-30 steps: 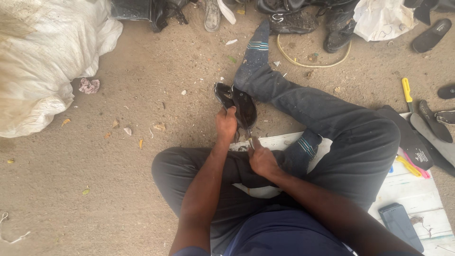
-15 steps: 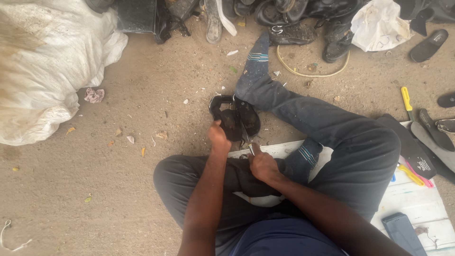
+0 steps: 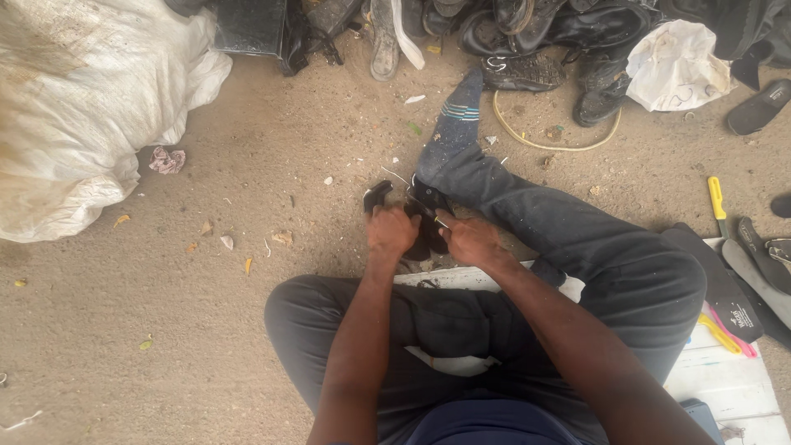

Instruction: The person sits on the ground and uses a knife to scrape and clean the soles and edges of several black shoes. They pick up shoes from a pile, work on them, and place them back down, repeating the process for multiple pairs.

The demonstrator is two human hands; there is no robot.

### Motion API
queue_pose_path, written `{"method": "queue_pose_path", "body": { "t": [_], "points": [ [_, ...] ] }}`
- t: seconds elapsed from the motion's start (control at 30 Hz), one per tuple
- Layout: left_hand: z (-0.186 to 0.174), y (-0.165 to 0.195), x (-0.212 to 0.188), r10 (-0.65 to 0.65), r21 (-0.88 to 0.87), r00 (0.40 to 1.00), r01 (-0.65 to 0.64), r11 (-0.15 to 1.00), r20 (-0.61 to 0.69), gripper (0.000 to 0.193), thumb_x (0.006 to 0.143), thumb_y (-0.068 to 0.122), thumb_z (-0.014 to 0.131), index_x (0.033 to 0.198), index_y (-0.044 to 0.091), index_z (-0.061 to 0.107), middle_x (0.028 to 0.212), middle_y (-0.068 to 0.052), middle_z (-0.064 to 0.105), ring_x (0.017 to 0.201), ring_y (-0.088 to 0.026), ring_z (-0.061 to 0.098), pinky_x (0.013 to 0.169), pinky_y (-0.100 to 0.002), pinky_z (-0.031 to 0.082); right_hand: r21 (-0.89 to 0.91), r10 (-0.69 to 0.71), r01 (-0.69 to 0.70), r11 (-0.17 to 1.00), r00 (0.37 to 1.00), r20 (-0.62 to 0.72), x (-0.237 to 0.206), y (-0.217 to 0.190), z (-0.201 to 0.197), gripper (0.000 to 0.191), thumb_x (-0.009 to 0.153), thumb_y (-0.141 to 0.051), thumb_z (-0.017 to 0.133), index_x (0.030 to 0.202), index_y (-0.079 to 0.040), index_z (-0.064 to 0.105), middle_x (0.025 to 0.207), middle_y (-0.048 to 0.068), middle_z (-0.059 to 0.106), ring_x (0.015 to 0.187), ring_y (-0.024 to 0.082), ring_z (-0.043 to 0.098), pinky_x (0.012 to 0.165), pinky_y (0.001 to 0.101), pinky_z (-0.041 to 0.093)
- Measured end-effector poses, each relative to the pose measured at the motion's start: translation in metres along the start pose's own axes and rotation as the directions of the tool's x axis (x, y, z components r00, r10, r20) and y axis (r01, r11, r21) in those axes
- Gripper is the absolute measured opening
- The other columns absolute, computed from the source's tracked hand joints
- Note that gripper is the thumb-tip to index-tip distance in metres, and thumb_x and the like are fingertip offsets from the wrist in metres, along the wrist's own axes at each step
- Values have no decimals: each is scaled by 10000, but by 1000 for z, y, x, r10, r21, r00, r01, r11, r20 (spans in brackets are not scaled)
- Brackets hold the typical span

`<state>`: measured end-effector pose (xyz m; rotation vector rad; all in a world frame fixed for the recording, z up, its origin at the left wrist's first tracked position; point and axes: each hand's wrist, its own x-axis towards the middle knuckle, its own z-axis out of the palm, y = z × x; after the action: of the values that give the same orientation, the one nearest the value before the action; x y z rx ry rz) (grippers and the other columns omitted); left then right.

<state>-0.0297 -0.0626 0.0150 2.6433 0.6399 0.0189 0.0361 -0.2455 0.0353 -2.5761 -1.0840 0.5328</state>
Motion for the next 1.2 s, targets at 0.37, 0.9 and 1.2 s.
{"method": "queue_pose_path", "body": {
  "t": [0.37,0.9,1.2],
  "points": [
    [1,0,-4,77,-4,994,-77,997,-77,376,809,278,785,1057,1,731,901,-192,747,905,-323,708,1003,-462,465,142,280,-340,930,902,329,13,-12,-2,543,1058,-357,430,1586,-238,396,1024,218,747,915,381,746,895,498,570],
    [7,5,-18,66,-76,982,-81,994,-179,281,808,213,783,1009,23,731,934,-190,747,951,-364,696,1086,-520,405,65,174,-191,979,964,203,13,-15,-20,491,1013,-345,501,1495,-246,498,1196,198,704,1130,399,666,961,524,520],
    [-7,-2,-30,-26,-140,987,3,990,-161,315,796,221,784,1031,18,727,878,-190,750,887,-361,709,1033,-507,425,160,147,-196,967,949,277,-35,-4,-7,506,1006,-365,515,1486,-209,490,1219,194,687,1159,383,645,1001,502,483]
  ]
}}
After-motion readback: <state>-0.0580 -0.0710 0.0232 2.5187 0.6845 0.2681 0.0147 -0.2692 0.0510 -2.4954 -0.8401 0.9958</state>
